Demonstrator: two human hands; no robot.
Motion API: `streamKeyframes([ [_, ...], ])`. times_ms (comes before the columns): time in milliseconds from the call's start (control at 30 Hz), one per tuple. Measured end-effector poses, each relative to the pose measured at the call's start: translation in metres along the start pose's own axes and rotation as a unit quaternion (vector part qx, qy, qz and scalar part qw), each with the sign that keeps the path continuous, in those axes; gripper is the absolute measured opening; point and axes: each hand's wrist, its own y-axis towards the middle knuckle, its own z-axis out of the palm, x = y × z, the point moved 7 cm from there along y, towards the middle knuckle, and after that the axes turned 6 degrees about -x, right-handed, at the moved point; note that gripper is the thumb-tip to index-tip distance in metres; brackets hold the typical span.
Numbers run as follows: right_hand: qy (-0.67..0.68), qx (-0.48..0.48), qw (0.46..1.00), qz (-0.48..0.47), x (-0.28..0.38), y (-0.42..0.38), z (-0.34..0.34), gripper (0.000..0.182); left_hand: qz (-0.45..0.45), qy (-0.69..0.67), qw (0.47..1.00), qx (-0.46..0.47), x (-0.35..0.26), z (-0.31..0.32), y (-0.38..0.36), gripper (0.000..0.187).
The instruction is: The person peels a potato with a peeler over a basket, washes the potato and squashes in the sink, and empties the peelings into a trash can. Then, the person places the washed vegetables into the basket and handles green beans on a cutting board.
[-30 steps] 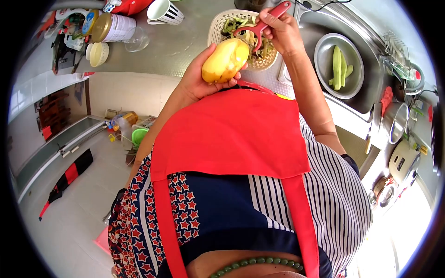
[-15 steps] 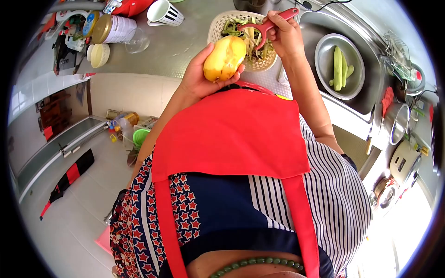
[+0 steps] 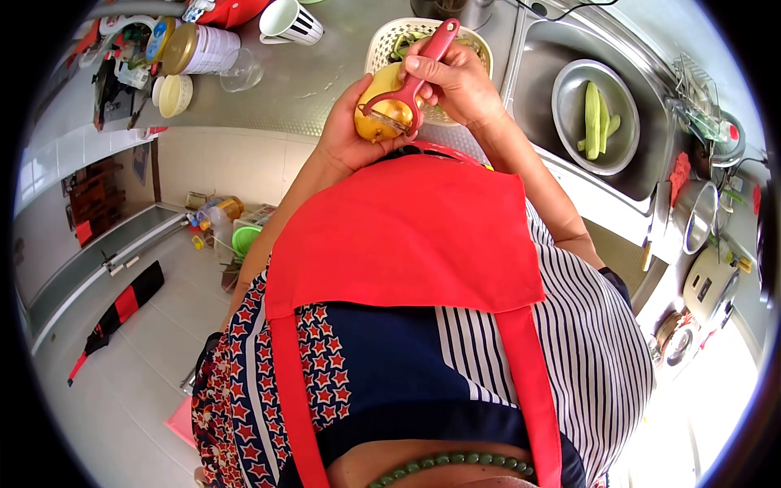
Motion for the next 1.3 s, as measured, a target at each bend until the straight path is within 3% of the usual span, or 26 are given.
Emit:
streamKeyframes([
  [67, -0.004, -0.005, 1.0, 0.003, 0.001, 0.001, -0.004, 0.017, 0.007, 0.001, 1.0, -0.02, 0.0, 0.0, -0.002, 0.054],
  [167, 0.052, 0.005, 0.999, -0.005, 0.006, 0.009, -0.014, 0.016, -0.041, -0.004, 0.998, 0.046, 0.003, 0.005, -0.004, 0.055],
  [367, 0.058, -0.038, 0.998, 0.005, 0.008, 0.01, -0.026, 0.013, -0.013, 0.024, 0.997, 0.074, 0.002, 0.011, -0.007, 0.056],
  [567, 0.078, -0.048, 0.996, 0.005, 0.004, 0.016, -0.039, 0.014, -0.018, 0.048, 0.998, 0.035, 0.002, 0.007, -0.006, 0.057],
  [667, 0.058, -0.093, 0.994, -0.019, 0.006, 0.023, -0.071, 0.015, -0.011, 0.057, 0.997, 0.041, 0.003, 0.007, -0.008, 0.058],
  [700, -0.036, -0.134, 0.989, -0.053, 0.01, 0.026, -0.084, 0.014, -0.011, 0.051, 0.996, 0.07, 0.003, 0.009, -0.011, 0.058],
  [767, 0.015, -0.156, 0.987, -0.049, 0.002, 0.031, -0.107, 0.013, -0.016, 0.042, 0.991, 0.128, 0.002, 0.016, -0.017, 0.058],
  [867, 0.06, -0.177, 0.981, -0.049, -0.001, 0.034, -0.12, 0.012, 0.011, 0.06, 0.994, 0.086, 0.0, 0.017, -0.011, 0.056],
  [1167, 0.111, -0.158, 0.978, -0.075, 0.017, 0.027, -0.098, 0.011, 0.043, 0.083, 0.996, 0.011, -0.003, 0.013, -0.005, 0.057],
  [1300, 0.089, -0.111, 0.989, -0.049, 0.022, 0.009, -0.055, 0.012, 0.03, 0.065, 0.997, 0.038, -0.001, 0.011, -0.003, 0.059],
])
